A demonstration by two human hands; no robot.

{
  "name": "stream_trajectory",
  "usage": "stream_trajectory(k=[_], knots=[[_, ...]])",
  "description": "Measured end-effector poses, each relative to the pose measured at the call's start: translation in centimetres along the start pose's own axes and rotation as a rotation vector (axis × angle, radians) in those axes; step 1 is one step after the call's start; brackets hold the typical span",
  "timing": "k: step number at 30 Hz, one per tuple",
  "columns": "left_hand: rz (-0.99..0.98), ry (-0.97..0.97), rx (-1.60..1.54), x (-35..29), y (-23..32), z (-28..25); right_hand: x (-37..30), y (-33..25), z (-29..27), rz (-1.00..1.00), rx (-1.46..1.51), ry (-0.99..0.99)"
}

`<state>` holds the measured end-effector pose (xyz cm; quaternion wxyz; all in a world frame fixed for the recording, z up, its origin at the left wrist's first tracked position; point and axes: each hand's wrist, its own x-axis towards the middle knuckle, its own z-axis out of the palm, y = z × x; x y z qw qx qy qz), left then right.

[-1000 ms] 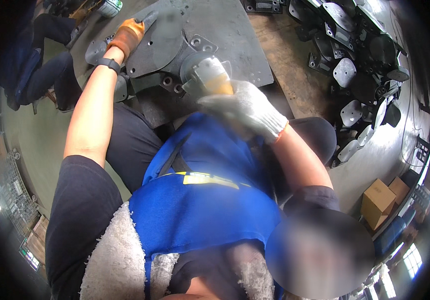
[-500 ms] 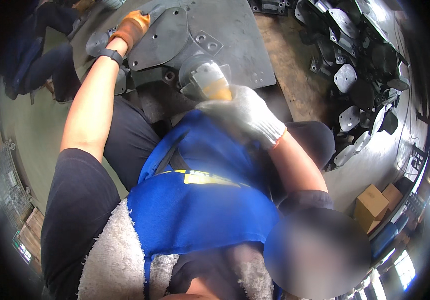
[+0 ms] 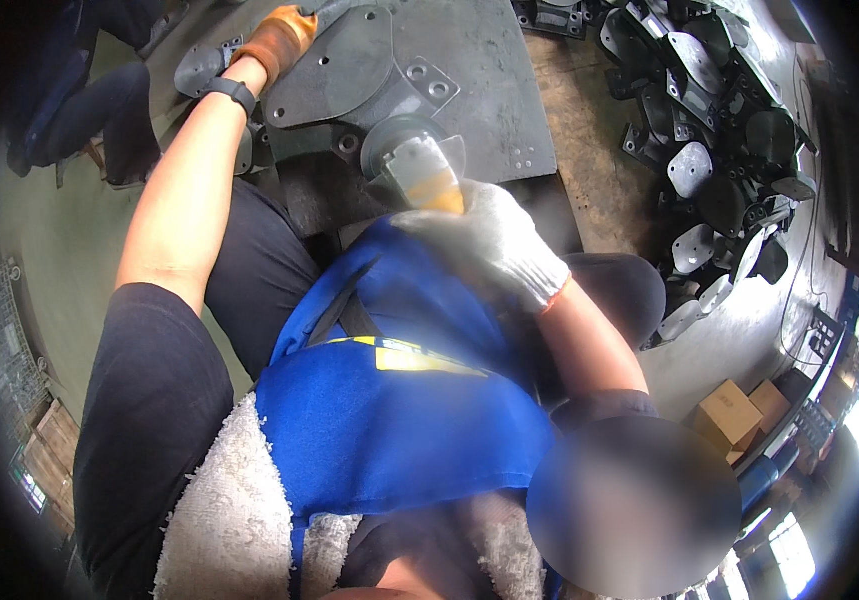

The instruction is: The person sits on the floor and uses a handheld angle grinder to smooth the surface of metal parts. They pick up a part, grind it, and place it on a nearby pile, repeating this process for several units.

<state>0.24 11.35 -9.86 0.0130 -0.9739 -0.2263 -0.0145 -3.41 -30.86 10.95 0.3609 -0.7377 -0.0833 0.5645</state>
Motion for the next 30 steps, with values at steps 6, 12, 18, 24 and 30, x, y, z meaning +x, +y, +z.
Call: stream_trajectory(k=[6,12,18,24,30], knots=[[0.018,0.014,-0.014,-0.4,0.0,-0.1,-0.4,0.4,-0.1,0.035,-0.027,0.022],[0.024,0.016,-0.019,-0.8,-0.2,-0.3,-0.2,0.2,0.0,0.045,-0.035,-0.002],[0.033,0.015,-0.029,-0.9,-0.1,-0.4,-0.5,1.4,-0.4,0.013,0.008,0.019],[0.053,0.012,-0.034,-0.8,0.2,-0.2,-0.3,1.0,-0.4,0.020,0.070,0.034],[0.058,0.012,-0.031,-0.8,0.2,-0.2,-0.5,-0.2,-0.3,0.017,0.048,0.023]])
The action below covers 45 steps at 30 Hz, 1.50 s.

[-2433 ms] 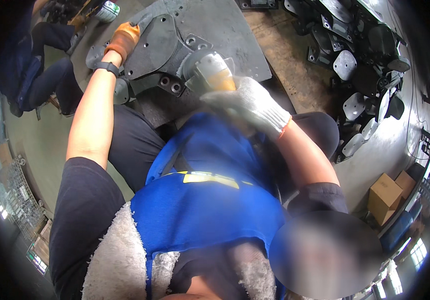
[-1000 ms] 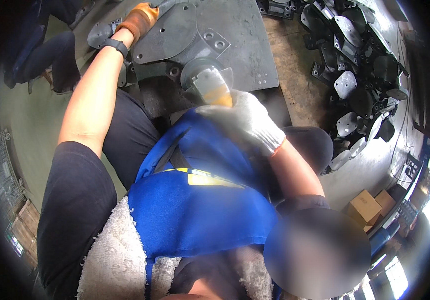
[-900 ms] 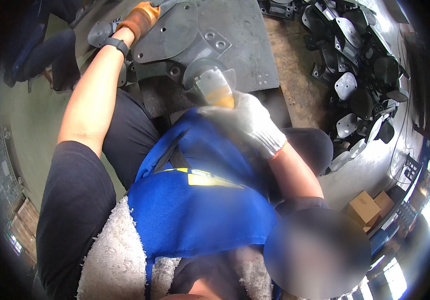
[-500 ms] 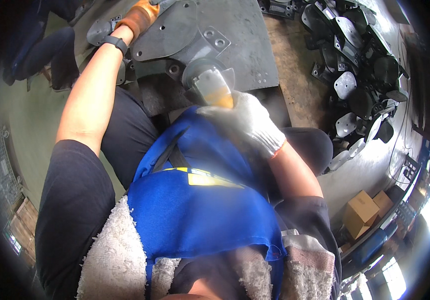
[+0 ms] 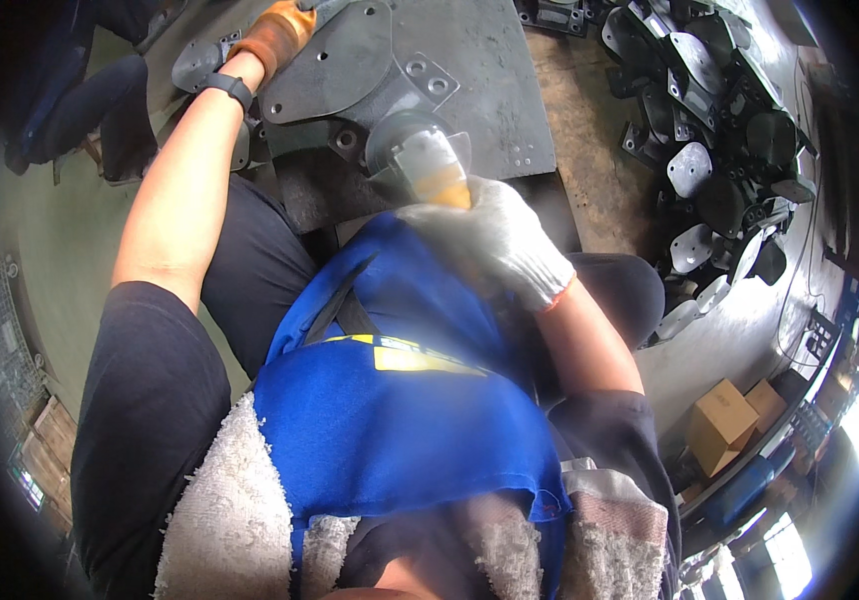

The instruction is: The person sits on the floor and uses a handheld angle grinder to smooth the surface of metal parts. They pick up a part, grind it, and place it on a nearby pile, repeating this process for several units.

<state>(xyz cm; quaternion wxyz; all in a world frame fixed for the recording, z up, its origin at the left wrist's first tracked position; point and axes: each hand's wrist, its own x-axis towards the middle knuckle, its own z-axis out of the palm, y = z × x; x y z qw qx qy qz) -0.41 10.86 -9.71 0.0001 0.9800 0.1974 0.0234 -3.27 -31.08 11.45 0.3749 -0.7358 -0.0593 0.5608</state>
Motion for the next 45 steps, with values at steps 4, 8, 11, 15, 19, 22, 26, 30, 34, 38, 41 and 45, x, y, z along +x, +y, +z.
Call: stream_trajectory(k=[4,8,11,15,19,22,26,30,34,38,41,45], knots=[[0.008,0.000,0.003,0.1,0.1,0.1,0.7,1.5,-0.8,-0.040,-0.005,-0.025],[0.009,-0.001,0.004,0.1,0.2,0.3,0.2,0.0,-0.1,0.003,-0.026,0.003],[0.006,0.001,0.005,0.1,0.2,0.3,0.6,0.1,-0.8,-0.030,0.073,0.001],[0.012,-0.004,0.011,0.6,0.2,0.4,0.6,1.5,-1.4,-0.066,0.161,-0.020],[0.033,0.000,0.025,1.0,0.4,0.6,0.7,0.2,-0.8,0.008,0.017,-0.009],[0.034,-0.001,0.026,0.7,0.4,0.6,0.6,-0.2,-0.7,-0.005,0.052,0.012],[0.045,-0.008,0.029,0.8,0.4,0.6,0.5,1.1,-2.0,-0.051,0.142,0.000],[0.058,-0.006,0.036,0.9,0.1,0.6,0.5,1.7,-2.0,-0.134,0.147,0.075],[0.067,-0.006,0.039,0.9,0.0,0.7,1.0,1.8,-2.3,-0.110,0.099,0.105],[0.078,-0.009,0.043,0.7,-0.3,0.8,1.0,0.1,-1.9,-0.089,0.082,0.024],[0.088,-0.008,0.052,0.6,-0.6,0.9,1.3,0.2,-2.1,-0.099,0.055,0.051],[0.102,-0.003,0.059,0.7,-0.6,0.9,1.5,2.1,-3.1,-0.152,0.175,0.078]])
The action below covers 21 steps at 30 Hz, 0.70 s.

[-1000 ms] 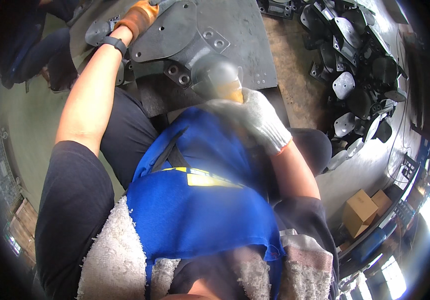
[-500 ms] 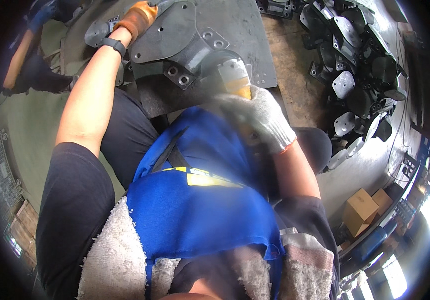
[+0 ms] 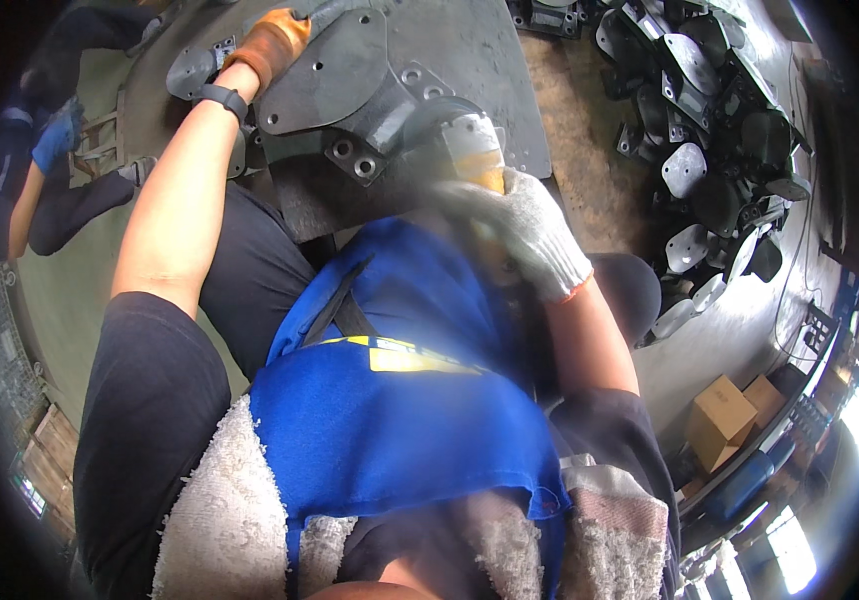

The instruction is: The person sits on the floor and uses a handheld angle grinder to smooth the surface of metal parts. They pick up a part, grind it, and place it on a nearby pile, repeating this process for several units.

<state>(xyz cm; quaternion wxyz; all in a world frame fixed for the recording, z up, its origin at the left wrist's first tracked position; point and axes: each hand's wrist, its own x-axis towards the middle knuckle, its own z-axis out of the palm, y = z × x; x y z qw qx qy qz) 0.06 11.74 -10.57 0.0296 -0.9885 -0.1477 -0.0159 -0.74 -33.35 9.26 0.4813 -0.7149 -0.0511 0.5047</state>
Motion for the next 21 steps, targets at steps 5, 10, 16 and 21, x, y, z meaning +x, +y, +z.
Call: stream_trajectory(k=[5,10,16,21], knots=[[0.017,0.000,0.023,-0.1,-0.5,0.2,0.6,-0.8,0.3,-0.003,-0.087,-0.015],[0.037,0.000,0.040,-0.1,-0.4,0.3,0.1,-0.8,0.2,0.008,0.102,0.009],[0.086,0.004,0.084,0.3,-0.8,0.8,0.9,-0.2,0.5,-0.065,0.056,-0.026],[0.236,0.027,0.224,1.2,-3.1,2.5,0.0,-0.2,-0.3,-0.038,0.084,0.062]])
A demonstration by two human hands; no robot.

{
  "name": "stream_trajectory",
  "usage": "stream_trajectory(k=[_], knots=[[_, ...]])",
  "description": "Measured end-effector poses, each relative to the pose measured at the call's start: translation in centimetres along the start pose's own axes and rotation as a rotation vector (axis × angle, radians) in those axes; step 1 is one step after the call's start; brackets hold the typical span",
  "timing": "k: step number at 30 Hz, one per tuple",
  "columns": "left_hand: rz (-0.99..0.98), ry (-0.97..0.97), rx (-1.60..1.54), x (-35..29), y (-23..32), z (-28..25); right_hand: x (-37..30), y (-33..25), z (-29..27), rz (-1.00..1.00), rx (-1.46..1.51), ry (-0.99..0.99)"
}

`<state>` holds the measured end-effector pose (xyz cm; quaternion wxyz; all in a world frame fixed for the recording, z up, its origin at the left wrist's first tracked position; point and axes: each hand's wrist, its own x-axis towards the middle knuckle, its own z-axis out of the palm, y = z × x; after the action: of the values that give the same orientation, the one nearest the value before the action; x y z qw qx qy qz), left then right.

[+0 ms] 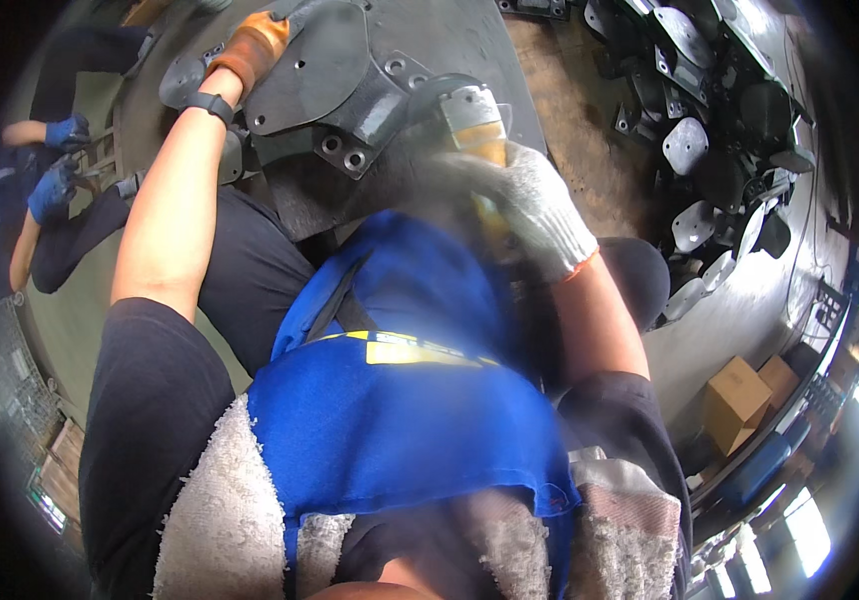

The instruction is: The person sits on the floor and uses a handheld angle grinder to smooth the surface of metal parts. They pick up a part, grind it, and place it on a nearby pile, repeating this process for several units.

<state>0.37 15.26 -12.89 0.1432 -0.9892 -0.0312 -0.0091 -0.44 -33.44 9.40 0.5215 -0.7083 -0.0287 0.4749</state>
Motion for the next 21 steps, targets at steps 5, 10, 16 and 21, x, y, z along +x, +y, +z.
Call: stream_trajectory(k=[5,10,16,21], knots=[[0.260,-0.034,0.215,-0.5,-1.3,-1.6,-1.2,0.3,-1.0,0.123,-0.024,-0.046],[0.133,-0.210,0.175,-0.4,3.4,-9.6,-1.4,0.9,-0.2,0.104,-0.042,-0.138],[-0.177,-0.209,-0.183,-0.7,2.5,-8.0,-0.7,0.5,0.3,0.022,-0.146,-0.181],[-0.176,-0.222,-0.189,-0.8,1.6,-6.5,0.1,-0.7,1.3,0.106,-0.349,-0.171]])
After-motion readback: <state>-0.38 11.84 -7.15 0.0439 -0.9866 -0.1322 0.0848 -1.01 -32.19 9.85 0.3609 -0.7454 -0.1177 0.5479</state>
